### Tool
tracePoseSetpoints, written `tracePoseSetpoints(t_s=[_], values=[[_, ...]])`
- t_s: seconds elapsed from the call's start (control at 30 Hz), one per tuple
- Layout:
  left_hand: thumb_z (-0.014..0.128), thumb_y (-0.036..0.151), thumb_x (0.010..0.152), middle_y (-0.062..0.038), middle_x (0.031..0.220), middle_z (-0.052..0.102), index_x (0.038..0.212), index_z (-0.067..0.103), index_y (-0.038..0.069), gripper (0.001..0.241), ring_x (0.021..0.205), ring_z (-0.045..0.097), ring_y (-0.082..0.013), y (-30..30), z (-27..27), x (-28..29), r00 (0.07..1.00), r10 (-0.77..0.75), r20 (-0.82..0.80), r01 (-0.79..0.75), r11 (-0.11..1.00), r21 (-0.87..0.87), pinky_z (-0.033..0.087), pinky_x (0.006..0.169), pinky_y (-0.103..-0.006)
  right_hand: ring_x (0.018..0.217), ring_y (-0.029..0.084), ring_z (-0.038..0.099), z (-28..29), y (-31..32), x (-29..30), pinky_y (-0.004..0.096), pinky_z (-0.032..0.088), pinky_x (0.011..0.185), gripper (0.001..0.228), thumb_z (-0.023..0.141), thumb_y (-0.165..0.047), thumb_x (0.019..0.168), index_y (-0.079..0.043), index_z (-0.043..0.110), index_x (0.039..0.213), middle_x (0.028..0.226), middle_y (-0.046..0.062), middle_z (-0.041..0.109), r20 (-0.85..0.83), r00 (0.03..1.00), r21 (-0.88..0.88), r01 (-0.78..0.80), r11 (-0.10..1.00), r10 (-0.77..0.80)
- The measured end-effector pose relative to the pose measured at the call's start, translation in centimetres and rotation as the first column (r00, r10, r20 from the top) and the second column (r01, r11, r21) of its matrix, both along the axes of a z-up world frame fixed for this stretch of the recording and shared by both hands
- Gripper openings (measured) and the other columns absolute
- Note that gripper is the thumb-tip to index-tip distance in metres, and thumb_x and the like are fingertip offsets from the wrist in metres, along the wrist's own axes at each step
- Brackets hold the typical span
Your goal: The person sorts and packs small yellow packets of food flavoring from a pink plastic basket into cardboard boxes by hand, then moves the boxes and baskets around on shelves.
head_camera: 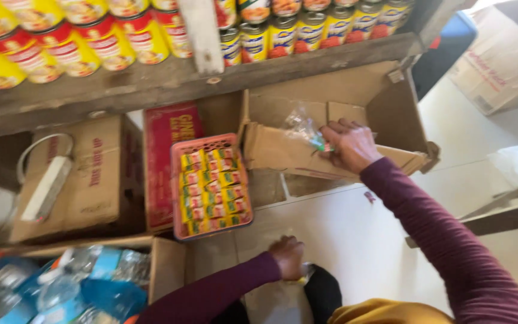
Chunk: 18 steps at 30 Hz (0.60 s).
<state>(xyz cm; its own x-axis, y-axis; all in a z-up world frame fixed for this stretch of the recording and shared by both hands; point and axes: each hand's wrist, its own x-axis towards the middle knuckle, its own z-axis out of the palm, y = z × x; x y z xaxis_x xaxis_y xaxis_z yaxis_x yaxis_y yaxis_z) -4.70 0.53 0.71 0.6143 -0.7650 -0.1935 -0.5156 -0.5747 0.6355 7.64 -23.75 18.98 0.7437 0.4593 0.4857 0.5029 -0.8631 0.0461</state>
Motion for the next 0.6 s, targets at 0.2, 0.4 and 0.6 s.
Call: tracePoseSetpoints(t_s=[0.2,0.4,0.6], values=[[0.072,0.02,0.083,-0.015,0.111,0.064,0.115,0.065,0.013,0.033,0.105,0.061,-0.0355,3.2,14.2,4.7,0.726,0.289,0.624,-0.156,0.953,-0.259,0.054,0.083,-0.0494,0.094,0.031,0.063,0.8,0.2,-2.0,0.046,0.05,0.078,0.051,0.087,-0.038,0.068,-0.011,0.065,0.105,0.096,0.007,0.064,0.095,0.995,0.028,0.019,0.999,-0.021],[0.081,0.019,0.067,-0.03,0.12,0.053,0.13,0.058,0.012,0.068,0.104,0.058,-0.049,5.2,21.2,12.2,0.53,0.561,0.636,-0.264,0.822,-0.505,0.051,0.082,-0.0538,0.096,0.034,0.061,-0.6,-3.2,-6.0,0.047,0.05,0.082,0.054,0.088,-0.036,0.07,-0.005,0.065,0.108,0.101,0.013,0.062,0.212,0.967,0.203,0.097,0.974,-0.141],[0.083,0.012,0.077,-0.022,0.106,0.057,0.113,0.058,0.011,0.044,0.094,0.063,-0.0473,4.4,17.8,13.9,0.678,0.607,0.414,-0.401,0.778,-0.484,0.052,0.076,-0.0561,0.09,0.026,0.057,-6.1,-15.2,-10.5,0.041,0.048,0.079,0.048,0.087,-0.044,0.093,-0.004,0.061,0.101,0.099,0.009,0.06,-0.262,0.743,0.826,0.503,0.255,-0.616]])
